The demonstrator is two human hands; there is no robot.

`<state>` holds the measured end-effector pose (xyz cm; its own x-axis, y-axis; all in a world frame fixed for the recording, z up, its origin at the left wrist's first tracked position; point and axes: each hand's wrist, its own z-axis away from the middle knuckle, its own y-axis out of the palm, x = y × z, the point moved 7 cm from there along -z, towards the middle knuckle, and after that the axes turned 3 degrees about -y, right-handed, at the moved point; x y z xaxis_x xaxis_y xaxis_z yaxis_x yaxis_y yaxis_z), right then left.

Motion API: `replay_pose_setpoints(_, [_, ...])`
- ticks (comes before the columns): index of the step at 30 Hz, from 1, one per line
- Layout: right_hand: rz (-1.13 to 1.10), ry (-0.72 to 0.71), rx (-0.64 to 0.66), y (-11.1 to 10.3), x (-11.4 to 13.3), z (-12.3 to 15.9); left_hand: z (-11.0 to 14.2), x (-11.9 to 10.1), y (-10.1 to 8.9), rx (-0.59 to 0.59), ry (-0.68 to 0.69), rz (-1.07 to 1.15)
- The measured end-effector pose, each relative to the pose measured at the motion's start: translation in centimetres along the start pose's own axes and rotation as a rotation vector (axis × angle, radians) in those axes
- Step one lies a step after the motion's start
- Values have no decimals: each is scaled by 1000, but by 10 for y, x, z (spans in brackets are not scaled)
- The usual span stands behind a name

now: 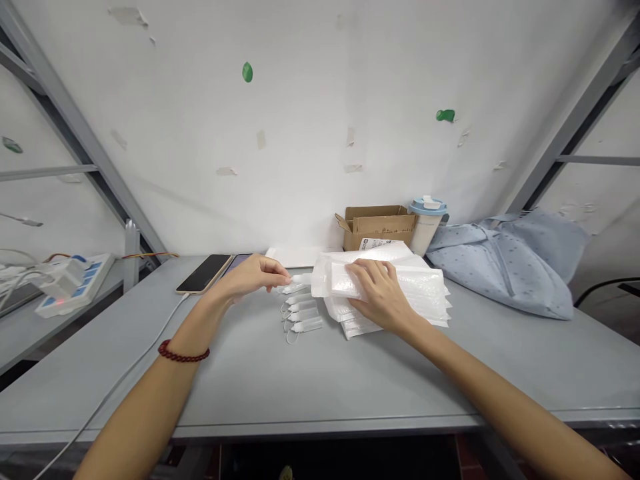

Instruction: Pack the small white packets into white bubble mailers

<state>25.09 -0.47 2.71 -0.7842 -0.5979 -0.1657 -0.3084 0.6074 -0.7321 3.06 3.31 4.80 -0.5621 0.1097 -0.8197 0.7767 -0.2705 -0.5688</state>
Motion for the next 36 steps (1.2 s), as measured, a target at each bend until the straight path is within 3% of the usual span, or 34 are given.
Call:
replay_pose_setpoints(3, [-7, -7, -4, 0, 1, 0, -3, 3, 4, -26, 1, 9])
replay_pose_setpoints(7, [-19, -35, -28, -1, 4, 0, -7, -2, 32, -39, 85, 139])
replay_pose_setpoints(10, [-30, -39, -40, -2, 5, 0, -7, -10, 56, 28, 154, 212])
replay_pose_setpoints(12, [-38, -32, -39, -2, 4, 0, -7, -12, 60, 45, 174, 207])
replay_pose_setpoints(15, [-37, -22, -31, -1, 3, 0, -11, -3, 38, -102, 131, 172])
replay_pose_setpoints(18, [-27, -17, -28, -1, 2, 0, -20, 18, 10, -244, 34, -41])
replay_pose_setpoints(21, [-22, -21, -26, -1, 2, 0, -32, 43, 7, -159, -63, -337])
replay_pose_setpoints(23, [-22, -24, -24, -1, 1, 0, -39, 58, 13, -68, -108, -435])
replay_pose_setpoints(25, [-21, -26, -18, -1, 1, 0, -42, 67, 17, -51, -115, -481])
replay_pose_setpoints(29, [-18, -19, -4, 0, 1, 0, -43, 66, 15, -109, -87, -509])
replay_pose_setpoints(33, [-26, 2, 5, 1, 0, -1, -32, 44, -1, -169, -37, -452])
replay_pose_setpoints(36, [-39, 15, 13, 2, -1, -1, -18, 26, -14, -177, -1, -285])
